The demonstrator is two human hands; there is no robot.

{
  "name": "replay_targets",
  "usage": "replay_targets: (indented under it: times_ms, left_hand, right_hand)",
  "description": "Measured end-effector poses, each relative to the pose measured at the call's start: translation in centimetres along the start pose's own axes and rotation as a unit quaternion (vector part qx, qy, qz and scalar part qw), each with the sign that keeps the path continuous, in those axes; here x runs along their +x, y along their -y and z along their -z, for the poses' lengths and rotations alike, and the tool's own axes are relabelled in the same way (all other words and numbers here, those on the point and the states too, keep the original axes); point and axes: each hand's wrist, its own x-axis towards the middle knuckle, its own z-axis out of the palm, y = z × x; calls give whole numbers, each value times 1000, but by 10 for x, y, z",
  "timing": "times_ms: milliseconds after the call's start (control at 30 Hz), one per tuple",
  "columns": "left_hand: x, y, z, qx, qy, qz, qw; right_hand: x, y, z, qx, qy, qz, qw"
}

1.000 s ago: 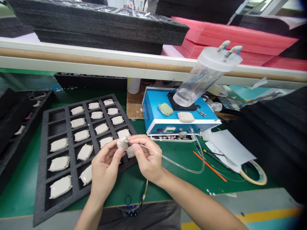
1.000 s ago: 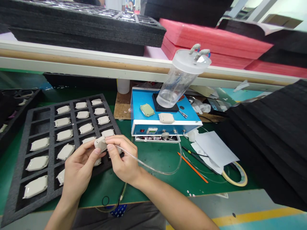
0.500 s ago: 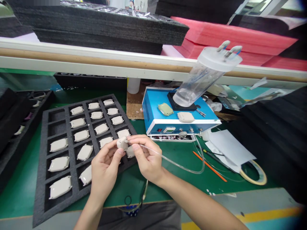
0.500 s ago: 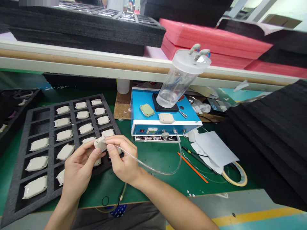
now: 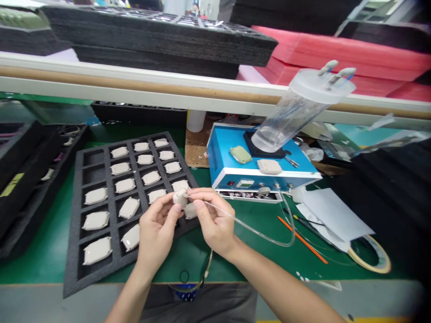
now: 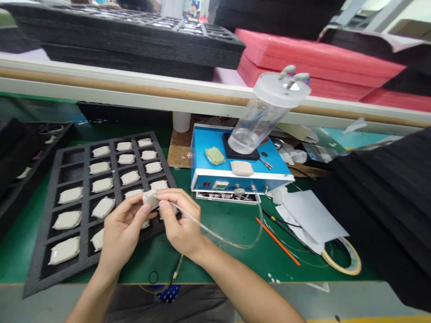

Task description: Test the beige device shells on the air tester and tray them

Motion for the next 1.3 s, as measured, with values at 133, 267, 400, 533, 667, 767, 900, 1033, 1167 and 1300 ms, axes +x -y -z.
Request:
replay_targets:
  times_ms: [133, 267, 400, 533, 667, 767, 900, 1033, 1167, 1300]
  left_hand:
    - [-14, -5, 7, 137, 4, -64, 988]
    - [14, -36, 54, 480, -33, -114, 869]
    - [80, -67, 134, 664, -21, -60, 745]
    - [126, -64, 186, 656, 61, -51, 751]
    - [125, -46, 200, 646, 43, -105, 754]
    - [120, -38, 193, 641, 34, -137, 755]
    - [128, -33, 175, 639, 113, -148, 746]
    - [143, -28, 160, 654, 148, -136, 730]
    - [140, -29, 155, 668, 131, -135, 720]
    - [109, -38, 167, 688, 62, -120, 713]
  right_hand:
    - [-14, 5, 3, -26, -6, 1, 1000]
    - [-24, 4, 3, -24, -23, -12, 999]
    - [-29, 4, 2, -18, -6, -28, 999]
    - [-29, 1, 1, -27, -8, -27, 999]
    - [-27, 0, 0, -22, -10, -33, 999]
    - [-28, 0, -1, -13, -1, -36, 999]
    - [-28, 2, -2, -6, 8, -43, 999]
    - [-27, 3, -1, -3, 2, -50, 999]
    - [-28, 5, -1, -10, 0, -60, 998]
    - [-29, 8, 1, -16, 5, -58, 998]
